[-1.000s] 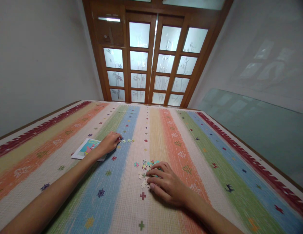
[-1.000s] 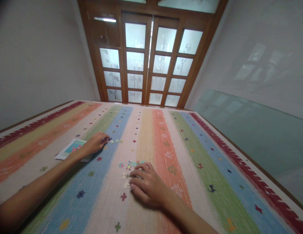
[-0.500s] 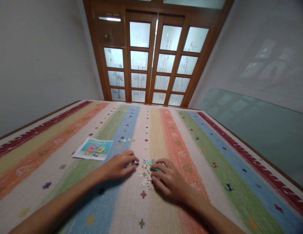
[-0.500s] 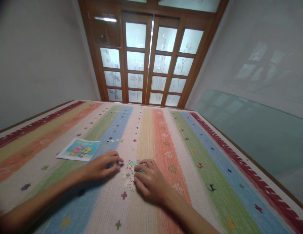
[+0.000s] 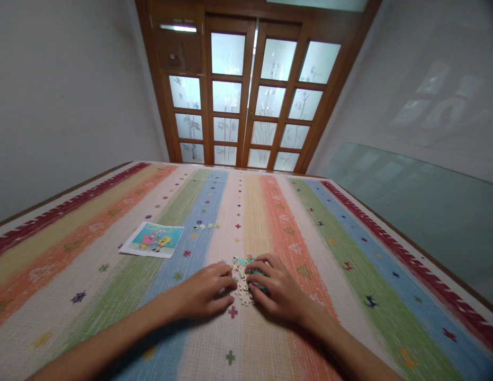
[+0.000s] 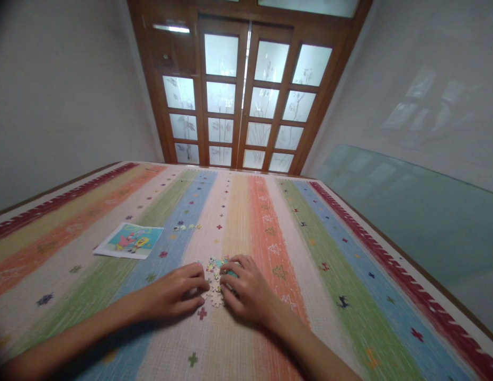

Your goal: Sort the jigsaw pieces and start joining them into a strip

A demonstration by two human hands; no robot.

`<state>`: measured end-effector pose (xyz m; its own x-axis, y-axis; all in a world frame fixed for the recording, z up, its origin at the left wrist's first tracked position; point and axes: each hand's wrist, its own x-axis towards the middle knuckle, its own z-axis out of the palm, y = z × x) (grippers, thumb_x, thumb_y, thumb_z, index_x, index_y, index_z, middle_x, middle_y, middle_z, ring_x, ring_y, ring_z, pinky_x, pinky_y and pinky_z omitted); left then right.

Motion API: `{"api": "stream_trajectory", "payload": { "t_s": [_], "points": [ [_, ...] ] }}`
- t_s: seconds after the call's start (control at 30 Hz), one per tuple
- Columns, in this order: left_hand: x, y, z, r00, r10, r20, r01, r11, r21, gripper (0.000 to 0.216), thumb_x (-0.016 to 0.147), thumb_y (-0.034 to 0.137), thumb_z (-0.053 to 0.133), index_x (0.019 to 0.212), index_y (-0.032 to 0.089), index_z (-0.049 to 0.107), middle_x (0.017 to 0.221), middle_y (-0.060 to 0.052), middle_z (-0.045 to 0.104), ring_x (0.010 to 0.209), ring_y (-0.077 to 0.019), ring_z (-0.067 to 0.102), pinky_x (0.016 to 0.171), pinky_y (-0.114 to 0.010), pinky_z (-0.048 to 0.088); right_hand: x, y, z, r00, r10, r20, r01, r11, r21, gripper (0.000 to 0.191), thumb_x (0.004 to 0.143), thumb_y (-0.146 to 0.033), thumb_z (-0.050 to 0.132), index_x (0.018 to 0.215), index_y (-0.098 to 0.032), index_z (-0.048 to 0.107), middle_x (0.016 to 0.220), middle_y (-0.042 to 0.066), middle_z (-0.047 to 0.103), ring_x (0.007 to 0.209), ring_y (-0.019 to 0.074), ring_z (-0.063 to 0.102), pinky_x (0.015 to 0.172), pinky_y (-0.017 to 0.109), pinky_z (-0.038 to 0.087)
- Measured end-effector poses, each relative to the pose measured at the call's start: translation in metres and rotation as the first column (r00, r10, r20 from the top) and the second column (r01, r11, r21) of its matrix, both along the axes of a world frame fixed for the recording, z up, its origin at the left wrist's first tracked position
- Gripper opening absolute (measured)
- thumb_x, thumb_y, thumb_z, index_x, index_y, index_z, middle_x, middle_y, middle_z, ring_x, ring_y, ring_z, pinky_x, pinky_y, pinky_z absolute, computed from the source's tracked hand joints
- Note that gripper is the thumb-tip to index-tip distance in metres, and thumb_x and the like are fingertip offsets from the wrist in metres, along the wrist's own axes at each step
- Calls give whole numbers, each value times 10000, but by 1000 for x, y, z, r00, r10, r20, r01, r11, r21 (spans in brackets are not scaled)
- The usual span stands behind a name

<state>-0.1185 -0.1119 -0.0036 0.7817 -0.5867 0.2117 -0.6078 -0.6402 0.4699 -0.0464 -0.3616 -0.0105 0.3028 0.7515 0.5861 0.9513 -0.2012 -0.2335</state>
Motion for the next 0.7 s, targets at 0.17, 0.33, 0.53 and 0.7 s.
{"api": "stream_trajectory", "payload": {
  "t_s": [0.17, 0.33, 0.53, 0.7],
  "points": [
    [9, 7, 6, 999, 16, 38, -16, 1000, 2, 289, 1089, 234, 411, 966, 192, 669, 943, -73, 659, 865, -199, 607, 807, -322, 506, 0, 0, -1, 1000, -8, -7, 8, 1000, 16, 183, 984, -137, 576, 1029, -201, 741, 1087, 87, 770, 1065, 284, 628, 930, 473, 530],
    [37, 49, 15, 967, 243, 83, -244, 970, 3, 276, 1054, 305, 453, 968, 195, 691, 938, -75, 699, 878, -221, 639, 847, -353, 512, 0, 0, -1, 1000, 10, -3, -10, 1000, 9, 199, 989, -140, 549, 999, -208, 736, 1087, 78, 767, 1071, 278, 624, 933, 465, 525],
    [74, 110, 18, 857, 514, 44, -515, 851, 101, 254, 953, 304, 515, 802, 199, 690, 830, -84, 732, 785, -256, 674, 782, -360, 501, -1, 0, 0, 1000, -24, -8, 24, 1000, 19, 187, 994, -148, 562, 1025, -195, 740, 1082, 98, 764, 1064, 276, 627, 928, 461, 527],
    [82, 123, 5, 823, 564, 74, -569, 814, 117, 208, 909, 318, 547, 818, 199, 691, 876, -99, 744, 881, -276, 677, 861, -376, 505, 0, 1, 1, 999, -35, -2, 35, 999, 37, 173, 993, -141, 568, 997, -190, 734, 1094, 96, 765, 1062, 276, 621, 915, 450, 527]
  ]
}}
